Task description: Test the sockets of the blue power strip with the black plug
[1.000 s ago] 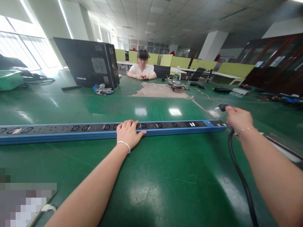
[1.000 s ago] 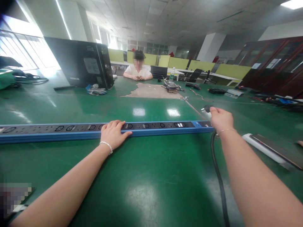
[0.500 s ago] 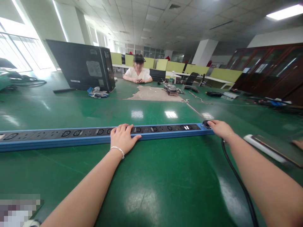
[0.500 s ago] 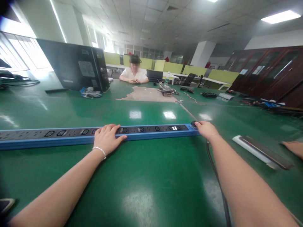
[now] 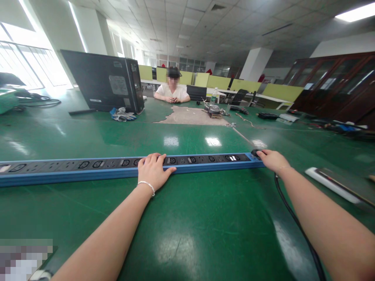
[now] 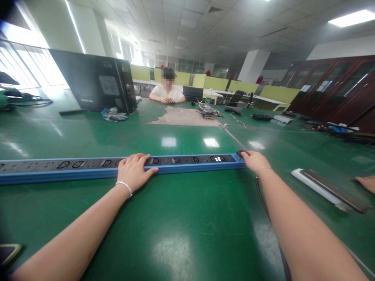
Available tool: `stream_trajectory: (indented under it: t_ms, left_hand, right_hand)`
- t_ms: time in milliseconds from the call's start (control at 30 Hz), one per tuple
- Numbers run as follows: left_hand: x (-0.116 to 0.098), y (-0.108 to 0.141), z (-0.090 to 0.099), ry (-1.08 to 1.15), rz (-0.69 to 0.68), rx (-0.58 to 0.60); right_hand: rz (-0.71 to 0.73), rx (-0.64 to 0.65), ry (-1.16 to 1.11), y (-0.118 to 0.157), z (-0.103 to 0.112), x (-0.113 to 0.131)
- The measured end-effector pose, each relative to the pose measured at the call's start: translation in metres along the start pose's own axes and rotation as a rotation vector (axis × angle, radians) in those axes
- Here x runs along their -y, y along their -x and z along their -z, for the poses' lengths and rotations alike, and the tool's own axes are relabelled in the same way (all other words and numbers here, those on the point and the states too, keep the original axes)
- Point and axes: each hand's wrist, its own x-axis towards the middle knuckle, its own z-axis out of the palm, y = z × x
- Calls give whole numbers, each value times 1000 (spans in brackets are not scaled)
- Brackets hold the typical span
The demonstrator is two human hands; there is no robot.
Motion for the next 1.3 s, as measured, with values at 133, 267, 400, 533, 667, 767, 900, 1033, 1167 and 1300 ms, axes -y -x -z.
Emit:
stream_trajectory:
  t_ms: [133,267,400,533,667,767,900,1033,1167,1300]
  left_hand:
    - [-1,0,2,1,12,26]
    - [-1,0,2,-10,18,34]
    - [0,0,1,-11,3,14]
    - [1,0,-1,-8,-7,-1]
    - [0,-1,0,-12,5,8]
    - [0,-1,1,-16,8,19]
    - [-1,0,2,-20,10,20]
    - [-2,-1,3,-21,23,36]
    - [-2,-1,3,-14,18,40]
    - [-1,0,3,-13,12,28]
  right_hand:
    - [6,-9,-1,4,-1,-2]
    - [4,-22,-8,8,-3,-1]
    - [10,9,-5,8,-6,3]
    - [-18,37,16,9,-8,6]
    - [-34,-17,20,14,-11,6]
    - [-36,-31,18,16,-12,7]
    - [-76,0,13,19,-10,11]
    - [-97,-41,14,26,-13,16]
    - [-96,-18,14,29,-14,16]
    - [-88,-11,2,28,-13,16]
